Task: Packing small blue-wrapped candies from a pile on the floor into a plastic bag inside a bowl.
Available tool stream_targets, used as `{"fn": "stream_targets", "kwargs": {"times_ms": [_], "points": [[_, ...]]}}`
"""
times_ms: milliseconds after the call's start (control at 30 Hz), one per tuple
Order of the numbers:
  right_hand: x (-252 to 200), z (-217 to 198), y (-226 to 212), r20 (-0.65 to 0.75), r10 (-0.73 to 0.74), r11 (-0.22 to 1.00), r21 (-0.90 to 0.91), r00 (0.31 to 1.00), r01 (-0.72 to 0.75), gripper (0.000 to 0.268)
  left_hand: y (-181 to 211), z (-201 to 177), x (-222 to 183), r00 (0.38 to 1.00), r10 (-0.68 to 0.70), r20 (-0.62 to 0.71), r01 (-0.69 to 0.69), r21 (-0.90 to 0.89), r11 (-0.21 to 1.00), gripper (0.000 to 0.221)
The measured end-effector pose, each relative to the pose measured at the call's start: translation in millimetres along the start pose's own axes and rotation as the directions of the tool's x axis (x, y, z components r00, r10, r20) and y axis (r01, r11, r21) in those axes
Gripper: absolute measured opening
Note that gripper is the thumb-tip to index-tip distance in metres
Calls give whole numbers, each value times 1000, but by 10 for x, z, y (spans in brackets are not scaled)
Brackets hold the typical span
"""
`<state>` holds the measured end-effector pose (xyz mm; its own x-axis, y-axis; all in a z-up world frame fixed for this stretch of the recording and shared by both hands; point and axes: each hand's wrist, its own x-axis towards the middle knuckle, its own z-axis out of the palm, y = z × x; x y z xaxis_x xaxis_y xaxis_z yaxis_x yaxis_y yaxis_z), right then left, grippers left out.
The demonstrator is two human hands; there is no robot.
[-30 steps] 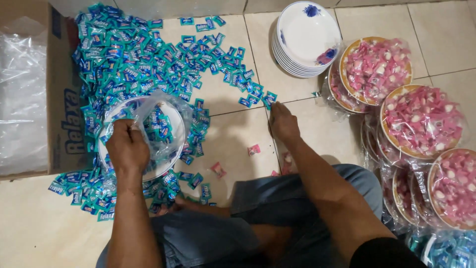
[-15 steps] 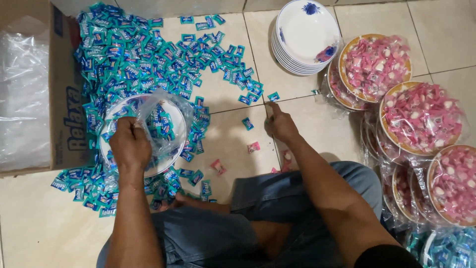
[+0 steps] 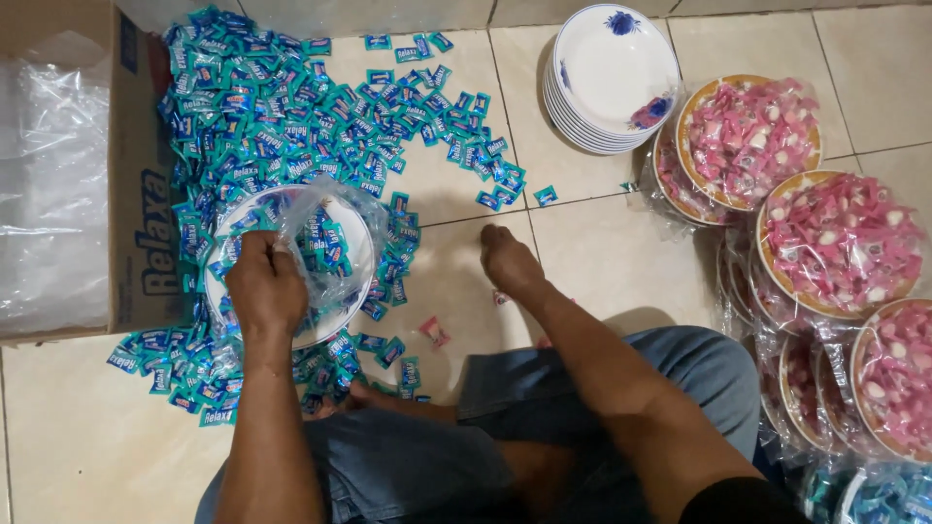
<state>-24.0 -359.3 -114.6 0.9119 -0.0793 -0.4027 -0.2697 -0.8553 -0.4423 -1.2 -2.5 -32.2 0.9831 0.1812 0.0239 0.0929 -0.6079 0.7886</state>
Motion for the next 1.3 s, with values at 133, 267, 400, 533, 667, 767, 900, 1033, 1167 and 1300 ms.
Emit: {"fn": "stream_targets", "kwargs": {"times_ms": [133,267,400,533,667,767,900,1033,1167,1300], "points": [[208,-307,-24,-71,1,1000,29,998,1,32,-7,31,14,1000,-6,9,5,24,1000,16],[364,-304,10,-163,-83,987,-146,983,59,38,-6,20,5,1000,-8,0,8,10,1000,15],[202,-120,34,-199,-164,965,-236,966,115,23,9,-5,-13,1000,-19,19,20,-9,1000,17],[306,-13,374,-200,-193,974,-155,961,164,22,13,2,-2,1000,-18,11,18,16,1000,17],[560,-248,840,-321,-51,997,45,946,70,26,-2,3,-15,1000,-17,10,16,19,1000,17],[476,-554,818,-352,8,999,-36,936,-22,27,50,-3,-21,1000,-16,7,16,19,1000,17],[267,-605,766,-209,-26,976,-215,978,-20,31,54,-1,-17,1000,-22,1,22,21,1000,17],[184,-607,719,-179,-233,900,-411,956,143,26,2,40,-4,1000,-29,6,29,31,999,17],[141,-782,504,-60,-211,928,-325,976,181,34,85,18,-16,1000,-10,-2,10,25,1000,16],[260,-654,545,16,-42,994,-103,999,44,37,104,-15,-18,1000,-21,6,21,1,1000,18]]}}
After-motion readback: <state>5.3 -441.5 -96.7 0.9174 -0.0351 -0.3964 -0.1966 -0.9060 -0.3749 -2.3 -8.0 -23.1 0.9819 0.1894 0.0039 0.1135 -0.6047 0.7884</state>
